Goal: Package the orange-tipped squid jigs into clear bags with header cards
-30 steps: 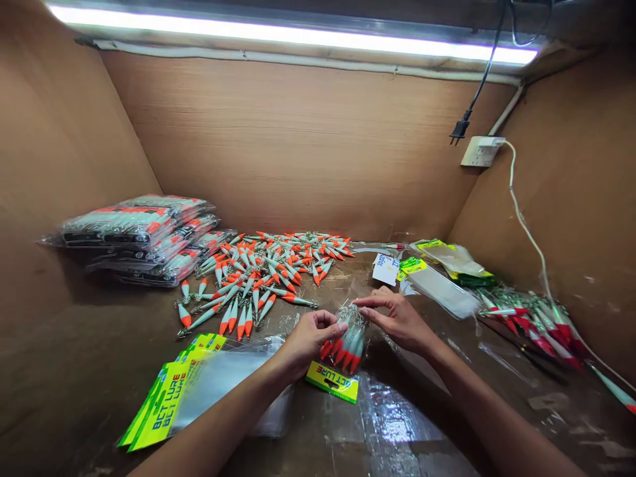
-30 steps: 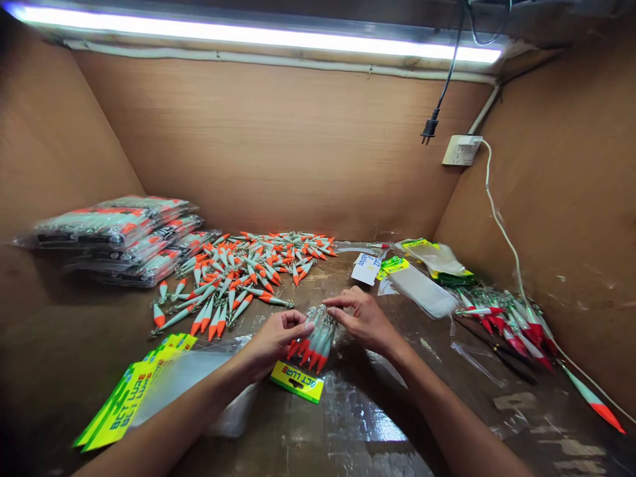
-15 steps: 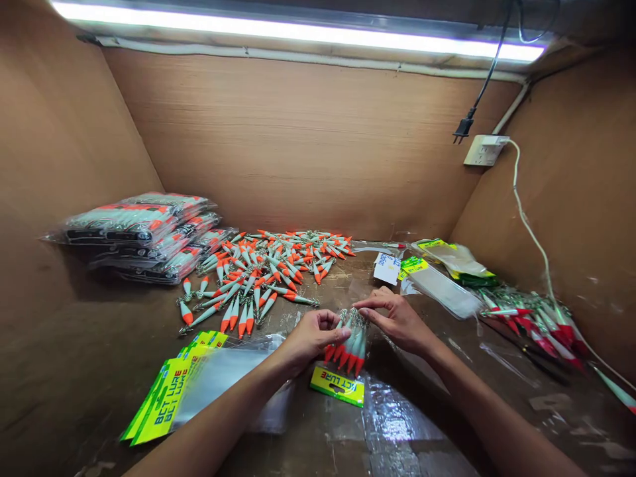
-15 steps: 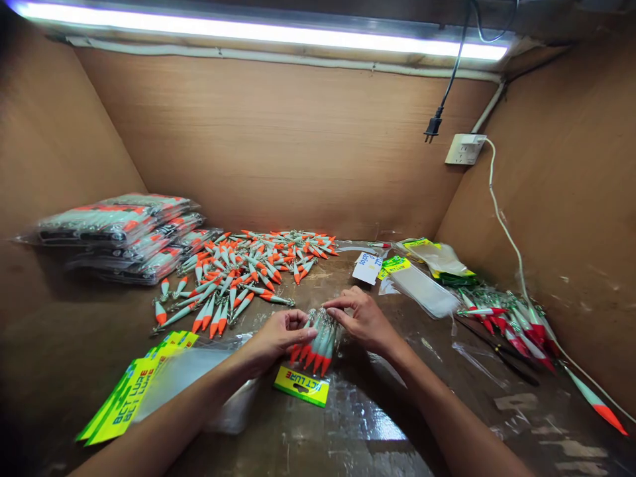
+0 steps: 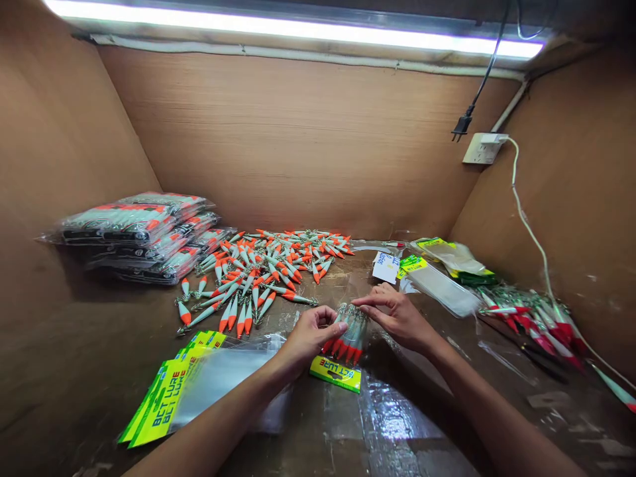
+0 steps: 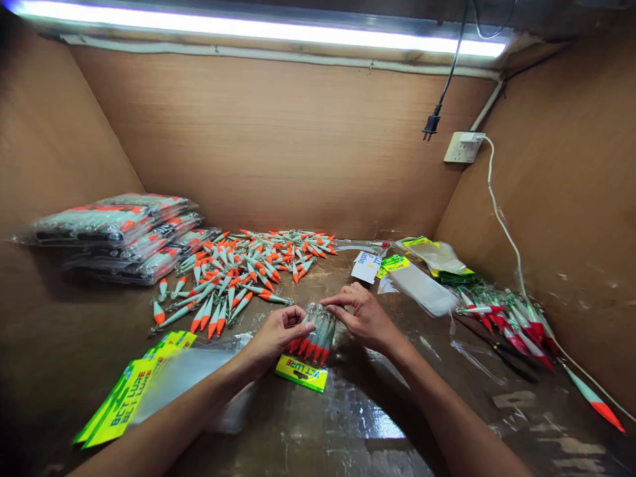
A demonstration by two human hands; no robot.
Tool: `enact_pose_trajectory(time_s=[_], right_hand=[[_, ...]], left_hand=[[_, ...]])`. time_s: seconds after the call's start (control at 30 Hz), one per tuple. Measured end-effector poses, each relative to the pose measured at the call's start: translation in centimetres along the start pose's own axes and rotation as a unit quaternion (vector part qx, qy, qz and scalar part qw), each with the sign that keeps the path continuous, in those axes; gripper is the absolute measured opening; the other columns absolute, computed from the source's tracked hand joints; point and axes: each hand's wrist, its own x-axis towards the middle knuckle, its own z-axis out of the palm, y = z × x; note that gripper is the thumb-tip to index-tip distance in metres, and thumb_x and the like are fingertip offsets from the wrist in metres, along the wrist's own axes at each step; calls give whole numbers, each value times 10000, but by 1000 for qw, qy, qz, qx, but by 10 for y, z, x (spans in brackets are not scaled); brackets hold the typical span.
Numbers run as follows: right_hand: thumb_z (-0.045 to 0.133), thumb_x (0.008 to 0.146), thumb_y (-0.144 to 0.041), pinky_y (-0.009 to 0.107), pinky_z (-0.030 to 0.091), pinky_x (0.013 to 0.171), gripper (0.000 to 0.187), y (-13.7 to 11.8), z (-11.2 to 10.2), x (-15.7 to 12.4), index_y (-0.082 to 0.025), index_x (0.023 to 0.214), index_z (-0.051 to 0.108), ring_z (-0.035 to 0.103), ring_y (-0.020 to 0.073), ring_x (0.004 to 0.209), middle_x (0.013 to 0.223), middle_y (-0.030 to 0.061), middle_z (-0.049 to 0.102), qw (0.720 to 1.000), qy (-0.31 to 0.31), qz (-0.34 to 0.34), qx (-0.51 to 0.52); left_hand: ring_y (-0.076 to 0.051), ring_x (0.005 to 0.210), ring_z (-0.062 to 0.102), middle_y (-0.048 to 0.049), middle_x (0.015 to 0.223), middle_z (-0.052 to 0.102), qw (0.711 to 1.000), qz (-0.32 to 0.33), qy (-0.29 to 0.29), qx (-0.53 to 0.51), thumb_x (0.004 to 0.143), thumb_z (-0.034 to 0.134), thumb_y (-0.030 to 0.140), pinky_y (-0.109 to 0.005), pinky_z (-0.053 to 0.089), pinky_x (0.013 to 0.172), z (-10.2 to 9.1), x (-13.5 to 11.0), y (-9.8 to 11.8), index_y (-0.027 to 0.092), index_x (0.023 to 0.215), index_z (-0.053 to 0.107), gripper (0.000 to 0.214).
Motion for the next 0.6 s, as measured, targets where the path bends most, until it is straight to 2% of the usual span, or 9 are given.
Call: enact_pose_trajectory(time_s=[0.2,0.3,0.4,0.43,0.5,0.53,0.6], right_hand=[[612,944,-316,332,420,774,185,-2,6,-2,-288,1039,768,523,205,855,778,34,616,1000,-26,-14,-7],[637,917,-349,364,443,877,310,0,7,0,-278,1215,682,558,212,957,981,51,660,998,37,18,37],[655,874,-455,390,470,908,571,7,7,2,-218,1381,537,595,213,971,1157,90,640,981,100,116,119],[648,865,-492,384,486,880,629,9,8,3,-192,1400,512,609,211,948,1158,102,643,971,96,152,157],[653,841,-533,353,504,804,675,10,10,3,-155,1386,525,626,203,893,1098,101,670,950,47,201,234],[666,828,-535,334,500,773,644,10,11,3,-144,1332,578,627,197,861,1042,91,688,942,13,210,261],[701,798,-514,302,477,725,494,7,14,2,-131,1109,713,607,175,777,904,64,708,932,-28,213,292]], left_hand=[[-178,736,675,-70,867,714,991,-113,-73,-23,569,913,338,-268,498,674,0,-3,-1,141,1070,644,602],[-210,763,699,-104,923,733,992,-105,-61,-40,555,921,304,-315,534,707,0,-4,-4,141,1131,633,664],[-247,817,715,-138,985,739,995,-78,-30,-57,545,925,297,-348,553,735,-1,-2,-4,139,1145,628,688],[-256,833,716,-147,999,738,996,-68,-26,-58,551,923,304,-351,556,739,-1,-2,-4,136,1146,631,683],[-263,847,716,-155,1018,735,997,-54,-23,-53,569,915,316,-350,559,737,-3,-2,-2,136,1157,638,674],[-264,854,715,-156,1028,733,997,-50,-25,-47,581,909,318,-348,559,739,-3,-2,-2,137,1162,641,665],[-265,872,713,-154,1036,732,998,-47,-33,-33,594,904,316,-341,556,748,-2,-3,1,135,1153,657,637]])
